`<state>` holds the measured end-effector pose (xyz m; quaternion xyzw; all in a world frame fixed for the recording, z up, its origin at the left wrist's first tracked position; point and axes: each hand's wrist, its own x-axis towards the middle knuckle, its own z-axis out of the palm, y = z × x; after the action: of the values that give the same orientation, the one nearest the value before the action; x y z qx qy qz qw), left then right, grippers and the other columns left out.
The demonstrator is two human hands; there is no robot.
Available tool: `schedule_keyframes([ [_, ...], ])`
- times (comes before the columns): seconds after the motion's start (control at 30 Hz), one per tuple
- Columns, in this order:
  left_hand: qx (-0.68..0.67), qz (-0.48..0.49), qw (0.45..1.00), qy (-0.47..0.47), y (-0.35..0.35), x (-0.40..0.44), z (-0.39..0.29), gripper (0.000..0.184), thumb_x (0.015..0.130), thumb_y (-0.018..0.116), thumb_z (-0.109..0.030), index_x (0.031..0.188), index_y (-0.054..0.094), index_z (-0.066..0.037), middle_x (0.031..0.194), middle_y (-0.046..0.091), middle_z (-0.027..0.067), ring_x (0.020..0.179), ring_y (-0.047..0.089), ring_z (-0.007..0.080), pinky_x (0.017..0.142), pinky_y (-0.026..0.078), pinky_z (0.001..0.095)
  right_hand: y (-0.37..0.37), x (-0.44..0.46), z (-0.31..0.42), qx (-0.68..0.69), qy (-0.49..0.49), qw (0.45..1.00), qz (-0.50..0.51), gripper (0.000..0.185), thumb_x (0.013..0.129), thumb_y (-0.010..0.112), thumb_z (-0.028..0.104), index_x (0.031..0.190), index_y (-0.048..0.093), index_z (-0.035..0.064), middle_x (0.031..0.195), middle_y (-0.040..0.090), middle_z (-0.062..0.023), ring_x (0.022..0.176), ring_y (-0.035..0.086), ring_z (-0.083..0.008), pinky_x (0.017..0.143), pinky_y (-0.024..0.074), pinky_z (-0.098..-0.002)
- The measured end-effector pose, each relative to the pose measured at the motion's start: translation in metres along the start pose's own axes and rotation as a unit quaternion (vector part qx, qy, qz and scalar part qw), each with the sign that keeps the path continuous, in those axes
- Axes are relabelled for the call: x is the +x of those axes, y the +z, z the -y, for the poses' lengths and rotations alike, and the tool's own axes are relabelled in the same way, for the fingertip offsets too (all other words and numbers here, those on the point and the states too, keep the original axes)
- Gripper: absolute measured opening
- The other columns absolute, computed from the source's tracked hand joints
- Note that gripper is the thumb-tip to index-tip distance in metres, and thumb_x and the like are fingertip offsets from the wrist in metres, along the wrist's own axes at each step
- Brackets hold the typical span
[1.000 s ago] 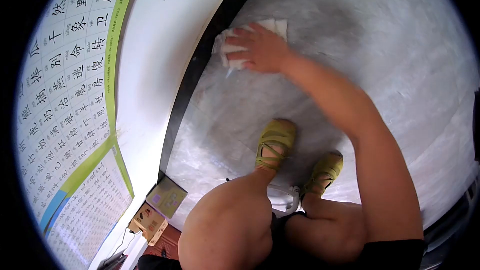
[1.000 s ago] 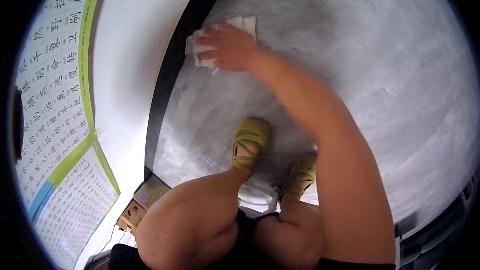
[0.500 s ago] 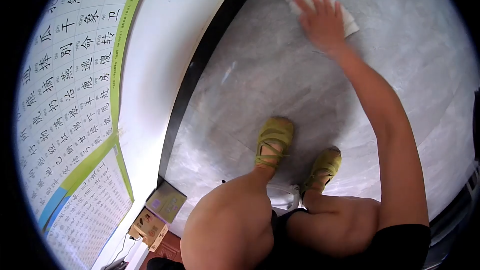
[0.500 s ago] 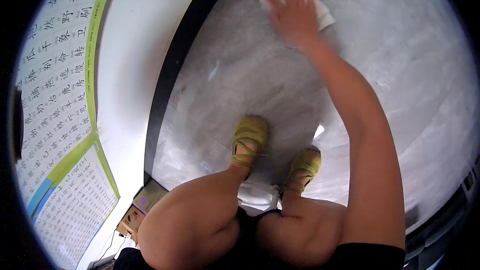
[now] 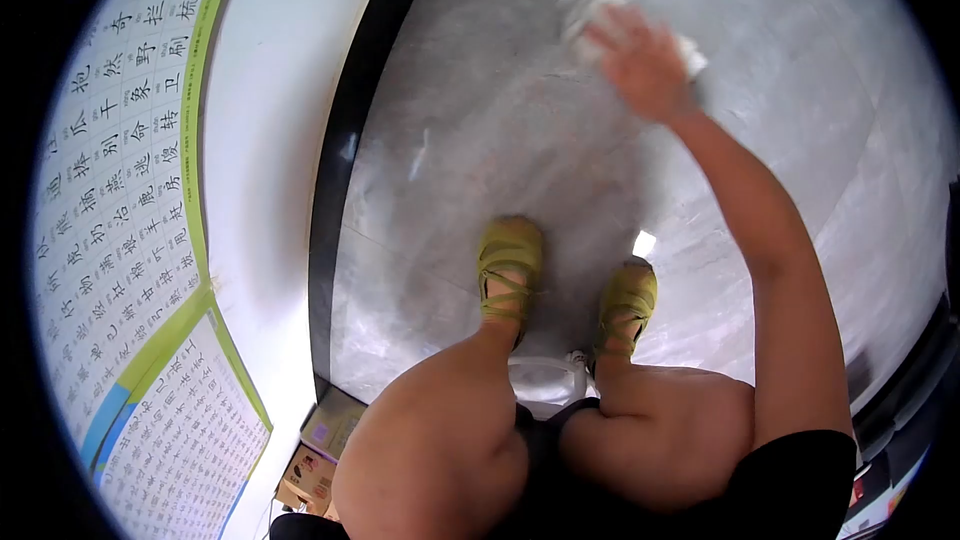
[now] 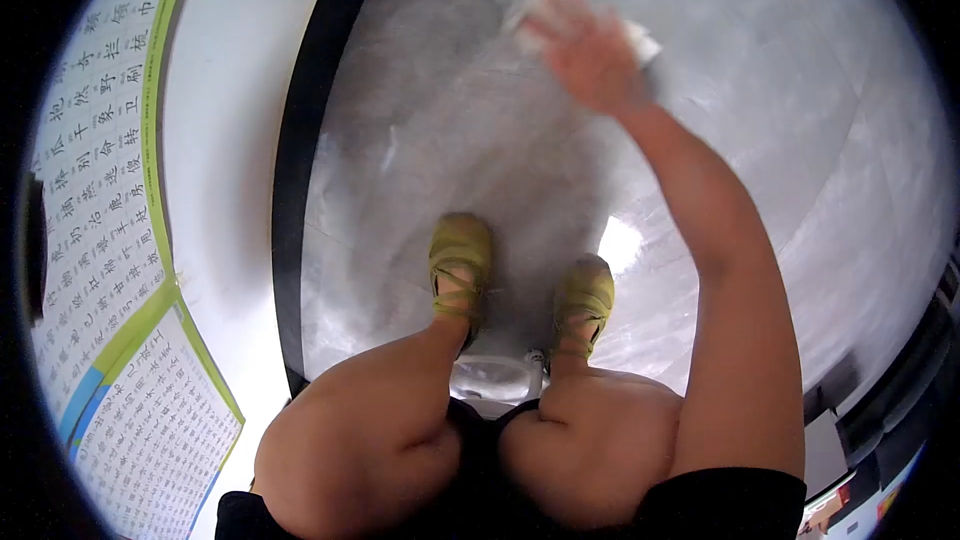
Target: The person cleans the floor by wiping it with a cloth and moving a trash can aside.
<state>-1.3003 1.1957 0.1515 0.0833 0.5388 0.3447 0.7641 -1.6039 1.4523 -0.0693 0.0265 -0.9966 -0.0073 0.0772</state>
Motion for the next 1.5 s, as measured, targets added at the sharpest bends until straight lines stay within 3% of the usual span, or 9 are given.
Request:
schedule_keyframes([
  [0.17, 0.019, -0.019, 0.999, -0.031, -0.028, -0.035, 0.031, 0.030, 0.092, 0.058, -0.030, 0.100, 0.066, -0.001, 0.093, 0.066, 0.0074, 0.088, 0.060, 0.0164, 0.084, 0.047, 0.0317, 0.017, -0.014, -0.011, -0.048, 0.199, 0.979, 0.007, 0.045, 0.097, 0.042, 0.037, 0.142, 0.041, 0.0353, 0.152, 0.032, -0.0054, 0.139, 0.031, -0.0316, 0.107, 0.0283, -0.0577],
  [0.43, 0.082, -0.137, 0.968, -0.195, -0.112, -0.153, 0.136, 0.029, 0.091, 0.059, -0.029, 0.099, 0.066, -0.001, 0.092, 0.066, 0.0072, 0.088, 0.060, 0.0164, 0.084, 0.047, 0.0315, -0.038, -0.137, 0.083, 0.261, -0.190, 0.939, 0.121, 0.043, 0.094, 0.046, 0.042, 0.137, 0.047, 0.0353, 0.154, 0.028, -0.0005, 0.144, 0.022, -0.0251, 0.115, 0.0170, -0.0537],
  [0.53, 0.098, -0.172, 0.950, -0.241, -0.141, -0.190, 0.163, 0.029, 0.091, 0.059, -0.028, 0.099, 0.066, -0.001, 0.092, 0.066, 0.0071, 0.088, 0.059, 0.0165, 0.085, 0.046, 0.0314, -0.032, -0.147, 0.032, 0.149, -0.161, 0.967, 0.133, 0.047, 0.094, 0.046, 0.044, 0.140, 0.042, 0.0370, 0.156, 0.026, 0.0013, 0.146, 0.018, -0.0219, 0.117, 0.0132, -0.0523],
  [0.8, 0.177, -0.243, 0.938, -0.174, -0.227, -0.191, 0.137, 0.028, 0.090, 0.060, -0.027, 0.098, 0.065, 0.000, 0.092, 0.065, 0.0069, 0.088, 0.059, 0.0165, 0.085, 0.046, 0.0311, -0.022, -0.213, -0.046, 0.053, 0.462, 0.881, 0.091, 0.051, 0.100, 0.035, 0.044, 0.149, 0.025, 0.0360, 0.159, 0.014, -0.0035, 0.146, 0.012, -0.0293, 0.117, 0.0086, -0.0517],
  [0.93, 0.177, -0.326, 0.924, 0.094, -0.286, -0.144, 0.037, 0.028, 0.090, 0.060, -0.027, 0.098, 0.065, 0.000, 0.091, 0.065, 0.0068, 0.088, 0.059, 0.0165, 0.086, 0.046, 0.0310, -0.049, -0.292, 0.025, 0.093, 0.480, 0.862, 0.135, 0.055, 0.099, 0.040, 0.042, 0.151, 0.023, 0.0330, 0.160, 0.007, -0.0071, 0.147, 0.007, -0.0319, 0.117, 0.0064, -0.0535],
  [1.03, -0.051, -0.186, 0.970, 0.147, -0.275, -0.093, -0.014, 0.028, 0.094, 0.057, -0.026, 0.098, 0.065, 0.000, 0.096, 0.066, 0.0084, 0.089, 0.060, 0.0161, 0.086, 0.046, 0.0314, -0.071, -0.374, 0.090, 0.120, 0.546, 0.808, 0.185, 0.059, 0.098, 0.042, 0.042, 0.152, 0.020, 0.0304, 0.160, 0.004, -0.0096, 0.147, 0.003, -0.0345, 0.116, 0.0050, -0.0546],
  [1.1, 0.015, -0.132, 0.954, 0.268, -0.225, -0.091, -0.034, 0.026, 0.095, 0.056, -0.025, 0.097, 0.065, -0.001, 0.097, 0.065, 0.0079, 0.091, 0.059, 0.0156, 0.086, 0.046, 0.0318, -0.080, -0.415, 0.125, 0.149, 0.600, 0.755, 0.217, 0.061, 0.098, 0.041, 0.044, 0.153, 0.017, 0.0299, 0.161, 0.001, -0.0095, 0.147, 0.000, -0.0341, 0.116, 0.0029, -0.0543],
  [1.27, 0.160, 0.126, 0.977, 0.056, -0.193, -0.134, -0.049, 0.024, 0.095, 0.056, -0.024, 0.094, 0.065, -0.001, 0.094, 0.065, 0.0073, 0.089, 0.059, 0.0153, 0.084, 0.046, 0.0309, -0.087, -0.456, 0.156, 0.142, 0.643, 0.718, 0.224, 0.065, 0.097, 0.042, 0.047, 0.153, 0.014, 0.0302, 0.161, -0.002, -0.0088, 0.147, -0.002, -0.0334, 0.116, 0.0025, -0.0556],
  [1.5, 0.231, 0.044, 0.972, -0.018, -0.170, -0.117, -0.087, 0.022, 0.094, 0.056, -0.022, 0.090, 0.064, -0.002, 0.090, 0.065, 0.0064, 0.086, 0.059, 0.0149, 0.082, 0.045, 0.0298, -0.094, -0.461, 0.156, 0.086, 0.611, 0.780, 0.101, 0.060, 0.092, 0.052, 0.045, 0.147, 0.034, 0.0274, 0.155, 0.023, -0.0118, 0.142, 0.020, -0.0364, 0.112, 0.0185, -0.0585],
])
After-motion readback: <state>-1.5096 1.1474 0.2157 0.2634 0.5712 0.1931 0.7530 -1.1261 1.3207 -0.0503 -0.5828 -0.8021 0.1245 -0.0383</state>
